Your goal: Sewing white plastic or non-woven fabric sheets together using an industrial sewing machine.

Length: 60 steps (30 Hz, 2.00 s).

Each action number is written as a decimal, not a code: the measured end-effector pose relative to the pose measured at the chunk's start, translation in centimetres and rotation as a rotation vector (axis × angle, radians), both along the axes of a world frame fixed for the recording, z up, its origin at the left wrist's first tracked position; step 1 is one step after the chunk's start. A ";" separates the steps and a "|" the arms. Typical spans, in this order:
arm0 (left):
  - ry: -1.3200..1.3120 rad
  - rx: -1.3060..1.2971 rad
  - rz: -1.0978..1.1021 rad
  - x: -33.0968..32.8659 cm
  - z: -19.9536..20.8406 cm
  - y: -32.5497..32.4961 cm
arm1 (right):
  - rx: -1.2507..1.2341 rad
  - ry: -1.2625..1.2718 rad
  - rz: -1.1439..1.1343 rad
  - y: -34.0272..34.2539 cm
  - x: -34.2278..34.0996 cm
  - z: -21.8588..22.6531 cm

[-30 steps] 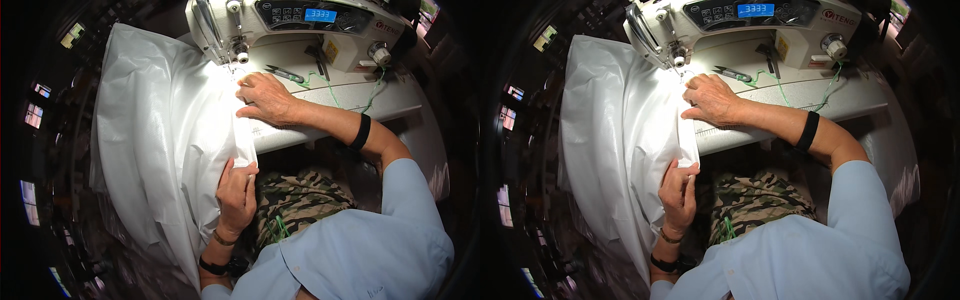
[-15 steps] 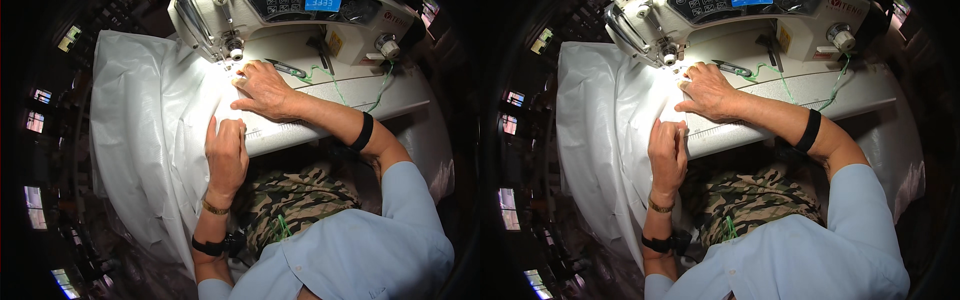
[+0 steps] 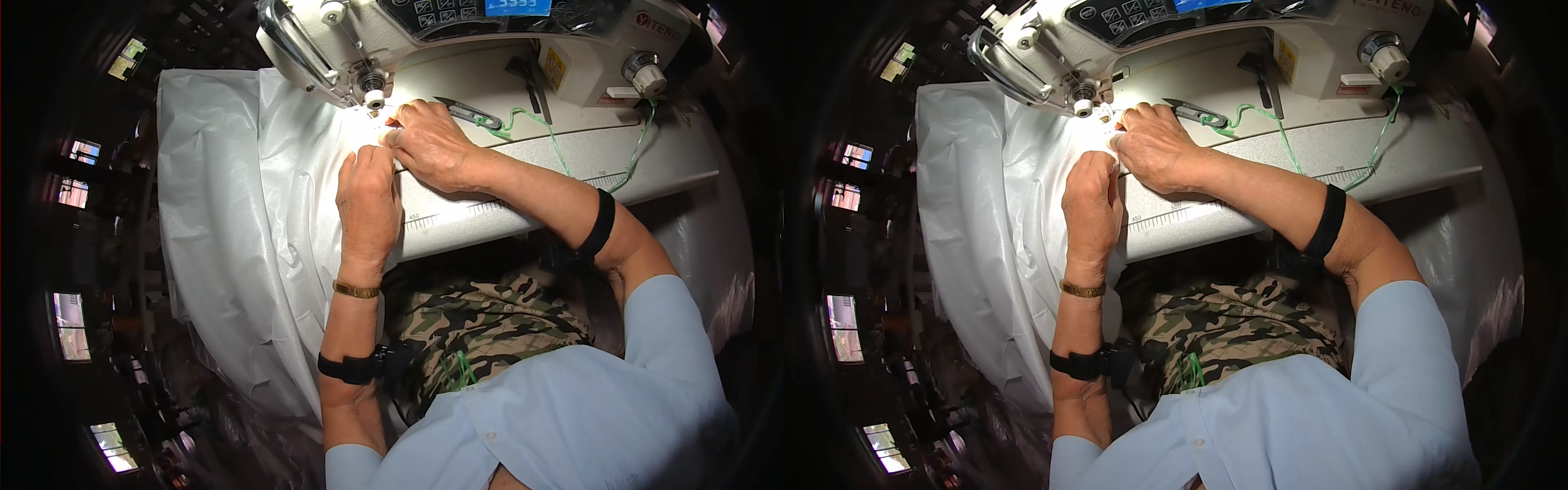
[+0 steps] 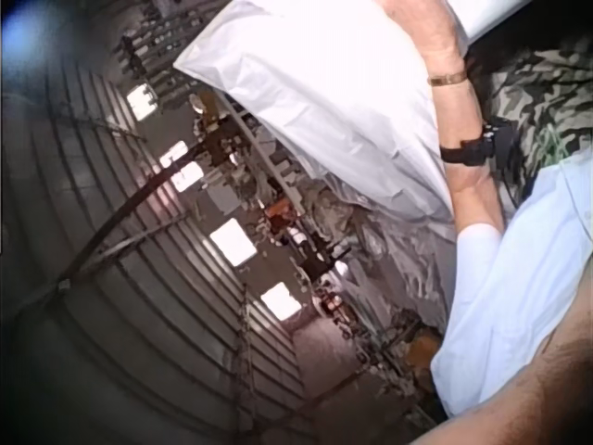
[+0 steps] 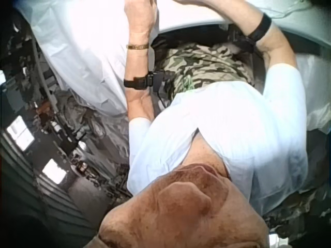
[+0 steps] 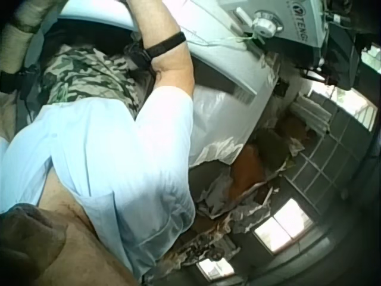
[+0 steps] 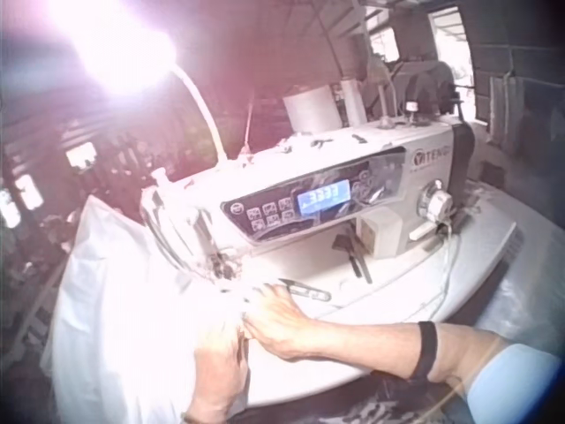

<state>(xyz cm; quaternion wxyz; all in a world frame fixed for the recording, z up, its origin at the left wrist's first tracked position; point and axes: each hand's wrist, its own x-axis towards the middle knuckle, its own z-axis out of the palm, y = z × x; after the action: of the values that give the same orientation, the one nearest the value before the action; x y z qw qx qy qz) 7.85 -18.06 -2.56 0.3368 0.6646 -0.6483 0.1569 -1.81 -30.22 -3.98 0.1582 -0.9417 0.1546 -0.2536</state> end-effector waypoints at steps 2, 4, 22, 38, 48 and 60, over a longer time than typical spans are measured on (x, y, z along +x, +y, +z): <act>-0.022 -0.003 0.035 -0.3 0.1 0.3 | 0.004 0.016 0.012 0.1 -0.1 0.2; -0.126 0.076 0.154 -0.5 0.4 0.9 | -0.011 0.042 0.016 0.3 -0.1 0.3; -0.276 0.310 0.105 -2.4 0.9 6.2 | 0.036 0.034 0.135 0.1 -1.1 1.2; -0.203 0.240 0.051 0.9 -0.2 1.3 | -0.114 0.039 0.085 0.5 -0.3 1.0; -0.144 0.202 0.150 2.3 -0.7 -1.3 | 0.022 -0.078 0.026 -0.2 0.4 0.7; -0.108 0.228 0.175 2.1 -0.7 -1.3 | 0.793 -0.507 -0.063 -2.9 2.0 -0.4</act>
<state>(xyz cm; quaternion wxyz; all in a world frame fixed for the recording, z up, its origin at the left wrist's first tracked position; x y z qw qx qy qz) 9.99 -19.38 -3.22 0.2089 0.7429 -0.6188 0.1464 0.23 -33.13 -4.37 0.5309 -0.7117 0.2243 -0.4016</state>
